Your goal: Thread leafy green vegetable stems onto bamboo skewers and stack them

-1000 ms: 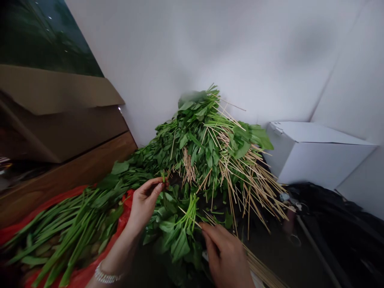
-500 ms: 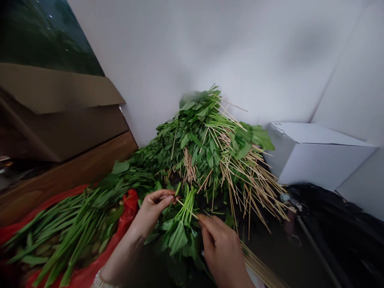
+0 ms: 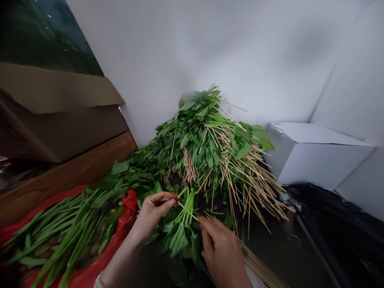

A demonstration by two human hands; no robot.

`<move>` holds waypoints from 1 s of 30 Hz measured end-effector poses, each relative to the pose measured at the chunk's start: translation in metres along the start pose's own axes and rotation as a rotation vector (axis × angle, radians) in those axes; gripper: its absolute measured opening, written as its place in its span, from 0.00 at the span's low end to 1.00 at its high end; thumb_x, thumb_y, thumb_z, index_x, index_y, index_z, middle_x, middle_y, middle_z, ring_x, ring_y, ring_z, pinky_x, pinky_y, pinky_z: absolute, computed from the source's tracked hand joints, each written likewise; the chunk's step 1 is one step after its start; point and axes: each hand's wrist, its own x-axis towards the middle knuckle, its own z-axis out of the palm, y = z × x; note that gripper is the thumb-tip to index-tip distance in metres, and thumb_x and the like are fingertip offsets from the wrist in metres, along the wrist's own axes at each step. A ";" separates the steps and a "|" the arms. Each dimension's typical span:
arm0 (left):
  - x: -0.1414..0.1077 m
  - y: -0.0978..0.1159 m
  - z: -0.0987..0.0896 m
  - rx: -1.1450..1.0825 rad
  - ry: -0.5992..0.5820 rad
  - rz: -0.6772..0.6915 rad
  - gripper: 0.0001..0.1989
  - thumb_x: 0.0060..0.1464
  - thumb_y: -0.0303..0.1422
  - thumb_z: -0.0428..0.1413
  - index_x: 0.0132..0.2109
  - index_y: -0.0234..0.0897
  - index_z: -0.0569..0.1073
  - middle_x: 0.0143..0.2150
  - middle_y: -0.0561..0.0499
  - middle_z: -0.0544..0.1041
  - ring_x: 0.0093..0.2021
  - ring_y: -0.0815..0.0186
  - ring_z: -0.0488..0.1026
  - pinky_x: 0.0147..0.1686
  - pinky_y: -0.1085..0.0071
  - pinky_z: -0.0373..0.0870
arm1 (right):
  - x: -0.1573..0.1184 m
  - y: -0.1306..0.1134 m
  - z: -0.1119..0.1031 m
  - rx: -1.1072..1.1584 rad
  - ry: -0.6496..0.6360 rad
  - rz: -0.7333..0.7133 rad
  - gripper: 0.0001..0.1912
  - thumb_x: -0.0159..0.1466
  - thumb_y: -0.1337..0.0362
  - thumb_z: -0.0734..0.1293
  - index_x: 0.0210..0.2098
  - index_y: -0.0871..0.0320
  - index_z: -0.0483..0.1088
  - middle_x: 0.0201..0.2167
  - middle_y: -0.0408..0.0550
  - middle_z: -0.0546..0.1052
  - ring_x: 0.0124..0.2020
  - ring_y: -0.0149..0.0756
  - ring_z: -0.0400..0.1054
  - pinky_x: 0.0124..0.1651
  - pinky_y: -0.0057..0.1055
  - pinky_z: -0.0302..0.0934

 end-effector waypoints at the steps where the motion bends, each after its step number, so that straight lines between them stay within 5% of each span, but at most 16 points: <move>1: -0.001 -0.001 0.001 0.017 0.005 0.006 0.09 0.41 0.35 0.66 0.31 0.35 0.80 0.29 0.49 0.81 0.32 0.64 0.76 0.36 0.72 0.71 | 0.000 0.000 0.000 -0.002 -0.004 0.005 0.15 0.67 0.67 0.56 0.44 0.55 0.74 0.35 0.48 0.79 0.36 0.36 0.75 0.38 0.29 0.68; 8: -0.001 -0.002 0.000 0.055 -0.016 0.022 0.22 0.43 0.35 0.66 0.48 0.36 0.77 0.33 0.47 0.82 0.36 0.60 0.78 0.42 0.68 0.71 | -0.002 0.002 0.005 0.033 0.015 0.024 0.14 0.66 0.67 0.57 0.42 0.57 0.74 0.34 0.48 0.80 0.35 0.36 0.75 0.37 0.29 0.68; 15: 0.003 0.002 -0.010 0.078 -0.143 -0.026 0.10 0.42 0.37 0.66 0.30 0.34 0.81 0.28 0.49 0.79 0.30 0.66 0.72 0.34 0.73 0.67 | -0.003 0.002 0.002 0.058 -0.004 0.017 0.14 0.66 0.67 0.58 0.43 0.56 0.74 0.36 0.48 0.80 0.37 0.36 0.76 0.39 0.29 0.69; 30: 0.001 -0.005 -0.019 0.061 -0.432 -0.088 0.15 0.45 0.42 0.64 0.32 0.32 0.81 0.30 0.48 0.78 0.31 0.67 0.72 0.35 0.73 0.66 | -0.021 0.011 0.008 0.063 -0.009 -0.090 0.12 0.66 0.69 0.60 0.44 0.55 0.73 0.33 0.47 0.80 0.34 0.35 0.75 0.35 0.27 0.68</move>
